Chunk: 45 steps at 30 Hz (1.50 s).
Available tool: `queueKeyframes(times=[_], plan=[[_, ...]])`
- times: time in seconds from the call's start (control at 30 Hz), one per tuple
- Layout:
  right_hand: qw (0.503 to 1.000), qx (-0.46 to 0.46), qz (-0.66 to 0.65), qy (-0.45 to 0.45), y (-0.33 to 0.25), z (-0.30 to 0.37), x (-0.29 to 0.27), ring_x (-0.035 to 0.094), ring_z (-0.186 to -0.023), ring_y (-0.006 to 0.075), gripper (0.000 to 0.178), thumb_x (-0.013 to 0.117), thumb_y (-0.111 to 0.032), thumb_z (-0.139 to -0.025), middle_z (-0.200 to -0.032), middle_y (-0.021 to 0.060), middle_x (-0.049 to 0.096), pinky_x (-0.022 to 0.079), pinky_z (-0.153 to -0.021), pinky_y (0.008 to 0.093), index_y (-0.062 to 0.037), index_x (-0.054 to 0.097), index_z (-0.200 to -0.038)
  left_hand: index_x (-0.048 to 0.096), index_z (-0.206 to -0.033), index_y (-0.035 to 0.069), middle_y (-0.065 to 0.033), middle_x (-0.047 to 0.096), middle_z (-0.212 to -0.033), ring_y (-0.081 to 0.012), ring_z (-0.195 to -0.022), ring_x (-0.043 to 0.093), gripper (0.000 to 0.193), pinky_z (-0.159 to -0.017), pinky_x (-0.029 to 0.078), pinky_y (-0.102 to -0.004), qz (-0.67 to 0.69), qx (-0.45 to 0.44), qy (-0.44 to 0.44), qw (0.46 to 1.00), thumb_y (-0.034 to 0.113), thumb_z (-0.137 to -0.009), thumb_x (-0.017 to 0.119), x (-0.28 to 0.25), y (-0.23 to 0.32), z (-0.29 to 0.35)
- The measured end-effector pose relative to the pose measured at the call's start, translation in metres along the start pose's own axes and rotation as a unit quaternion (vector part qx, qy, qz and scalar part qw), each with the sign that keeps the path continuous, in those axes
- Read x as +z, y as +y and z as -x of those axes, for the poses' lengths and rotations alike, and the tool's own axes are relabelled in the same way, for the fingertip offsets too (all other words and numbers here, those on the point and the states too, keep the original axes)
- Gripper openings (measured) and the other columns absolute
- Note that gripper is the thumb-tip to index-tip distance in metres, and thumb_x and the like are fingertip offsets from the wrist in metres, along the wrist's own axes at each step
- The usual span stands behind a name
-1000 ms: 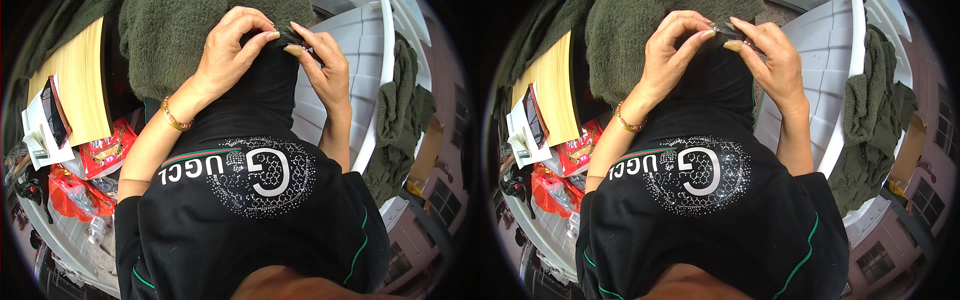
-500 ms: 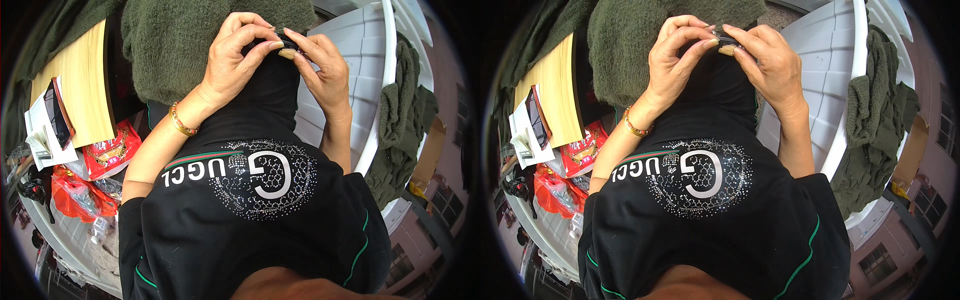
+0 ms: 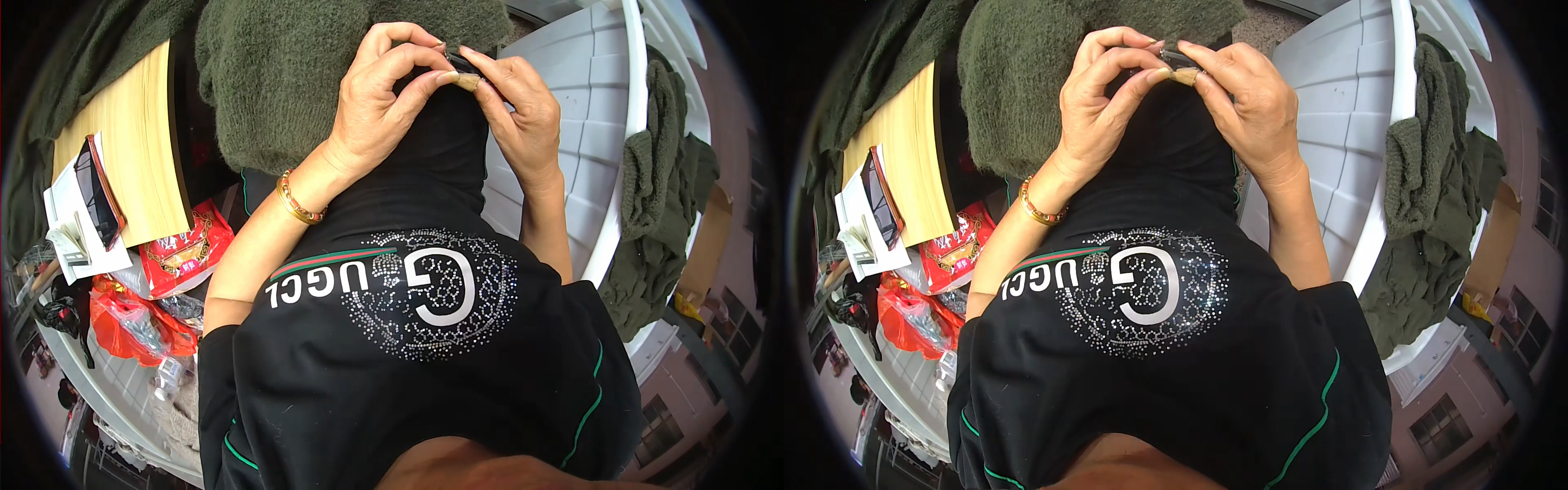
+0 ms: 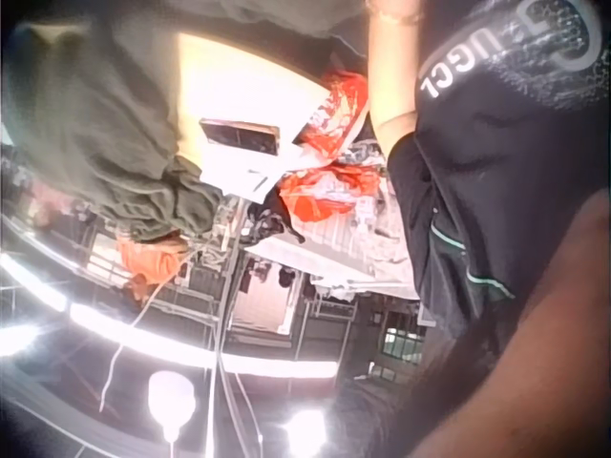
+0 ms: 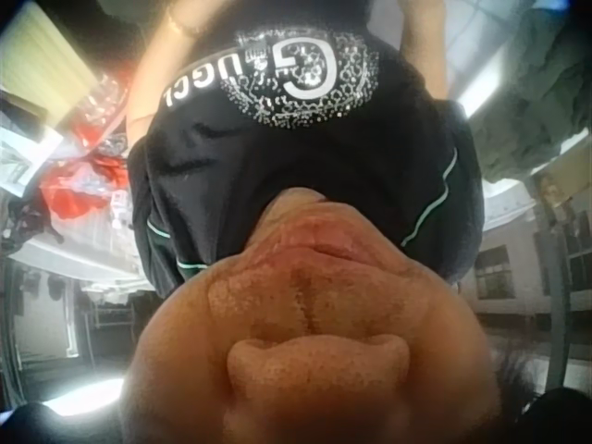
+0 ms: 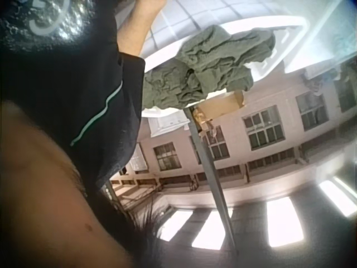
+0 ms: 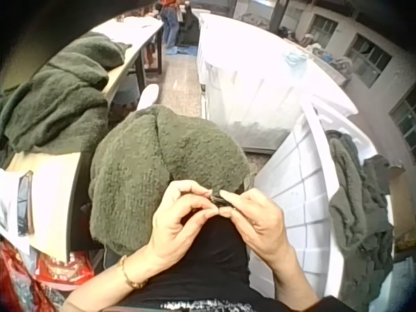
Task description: Trimming loose threads and inspecting decorative beads on a knit sweater using nippers.
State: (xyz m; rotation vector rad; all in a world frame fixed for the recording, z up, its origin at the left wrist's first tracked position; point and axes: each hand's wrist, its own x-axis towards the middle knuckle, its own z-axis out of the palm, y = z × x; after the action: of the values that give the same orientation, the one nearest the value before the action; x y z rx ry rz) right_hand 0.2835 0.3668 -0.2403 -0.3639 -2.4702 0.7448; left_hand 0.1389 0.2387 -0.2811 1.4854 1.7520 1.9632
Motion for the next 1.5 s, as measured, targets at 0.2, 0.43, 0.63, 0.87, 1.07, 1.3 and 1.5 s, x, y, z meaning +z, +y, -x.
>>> queueKeyframes(times=[0.2, 0.43, 0.63, 0.87, 1.07, 1.3, 1.5], plan=[[0.998, 0.032, -0.039, 0.031, 0.009, 0.001, 0.003, 0.057, -0.077, 0.0084, 0.032, 0.07, -0.001, -0.089, -0.088, 0.0031, 0.065, 0.045, -0.068, 0.0216, -0.0052, 0.071, -0.12, 0.067, -0.098, 0.0, -0.0125, 0.062, -0.099, -0.0271, -0.093, 0.064, 0.012, -0.08, 0.051, -0.0325, 0.237, -0.225, 0.109, 0.939, -0.004, -0.087, 0.065, -0.01, 0.033, -0.012], [0.996, 0.024, -0.026, 0.083, -0.001, -0.001, 0.004, 0.052, -0.076, 0.0068, 0.035, 0.073, -0.004, -0.088, -0.083, -0.0019, 0.056, 0.043, -0.068, 0.0205, -0.0066, 0.071, -0.123, 0.069, -0.106, 0.004, -0.0096, 0.061, -0.107, -0.0226, -0.094, 0.066, 0.022, -0.085, 0.052, -0.0298, -0.133, -0.025, -0.107, 0.985, -0.004, -0.085, 0.067, -0.06, 0.031, 0.003], [0.995, -0.005, -0.011, 0.099, -0.009, -0.006, 0.008, 0.052, -0.075, 0.0067, 0.036, 0.076, -0.006, -0.087, -0.083, -0.0026, 0.056, 0.043, -0.067, 0.0205, -0.0069, 0.071, -0.122, 0.067, -0.113, 0.008, -0.0089, 0.06, -0.11, -0.0265, -0.099, 0.064, 0.034, -0.084, 0.053, -0.0352, -0.193, 0.0, -0.187, 0.963, 0.005, -0.079, 0.076, -0.057, 0.012, 0.014], [0.996, -0.009, 0.001, 0.087, -0.015, -0.005, 0.009, 0.051, -0.075, 0.0069, 0.038, 0.077, -0.005, -0.085, -0.083, -0.002, 0.057, 0.044, -0.067, 0.0209, -0.0073, 0.071, -0.122, 0.067, -0.093, 0.005, -0.0096, 0.055, -0.086, -0.0263, -0.076, 0.059, 0.016, -0.066, 0.051, -0.0341, -0.252, 0.338, -0.021, 0.906, 0.002, -0.079, 0.073, -0.041, -0.028, 0.002], [0.998, -0.018, -0.048, 0.024, -0.017, -0.001, 0.015, 0.052, -0.074, 0.0081, 0.038, 0.077, -0.003, -0.084, -0.085, -0.0006, 0.06, 0.044, -0.066, 0.0214, -0.0078, 0.072, -0.121, 0.064, -0.093, 0.002, -0.0128, 0.06, -0.095, -0.0295, -0.083, 0.064, 0.011, -0.072, 0.053, -0.0345, -0.088, 0.136, -0.007, 0.987, 0.0, -0.084, 0.07, -0.049, -0.021, 0.016], [1.0, -0.022, -0.014, -0.007, -0.02, -0.001, 0.022, 0.055, -0.074, 0.0109, 0.039, 0.073, -0.003, -0.086, -0.085, 0.003, 0.06, 0.047, -0.067, 0.0234, -0.0092, 0.07, -0.124, 0.064, -0.102, 0.001, -0.014, 0.061, -0.099, -0.029, -0.084, 0.065, 0.018, -0.072, 0.054, -0.0344, -0.063, 0.263, 0.093, 0.958, 0.0, -0.085, 0.07, -0.044, -0.043, 0.025], [1.0, -0.015, -0.02, -0.002, -0.017, 0.001, 0.017, 0.054, -0.075, 0.0099, 0.038, 0.073, -0.003, -0.086, -0.085, 0.002, 0.059, 0.046, -0.067, 0.0235, -0.0091, 0.07, -0.124, 0.067, -0.103, 0.006, -0.0094, 0.057, -0.091, -0.0261, -0.076, 0.062, 0.023, -0.066, 0.052, -0.0342, -0.238, 0.283, 0.017, 0.929, 0.003, -0.081, 0.071, -0.04, -0.026, 0.014]])
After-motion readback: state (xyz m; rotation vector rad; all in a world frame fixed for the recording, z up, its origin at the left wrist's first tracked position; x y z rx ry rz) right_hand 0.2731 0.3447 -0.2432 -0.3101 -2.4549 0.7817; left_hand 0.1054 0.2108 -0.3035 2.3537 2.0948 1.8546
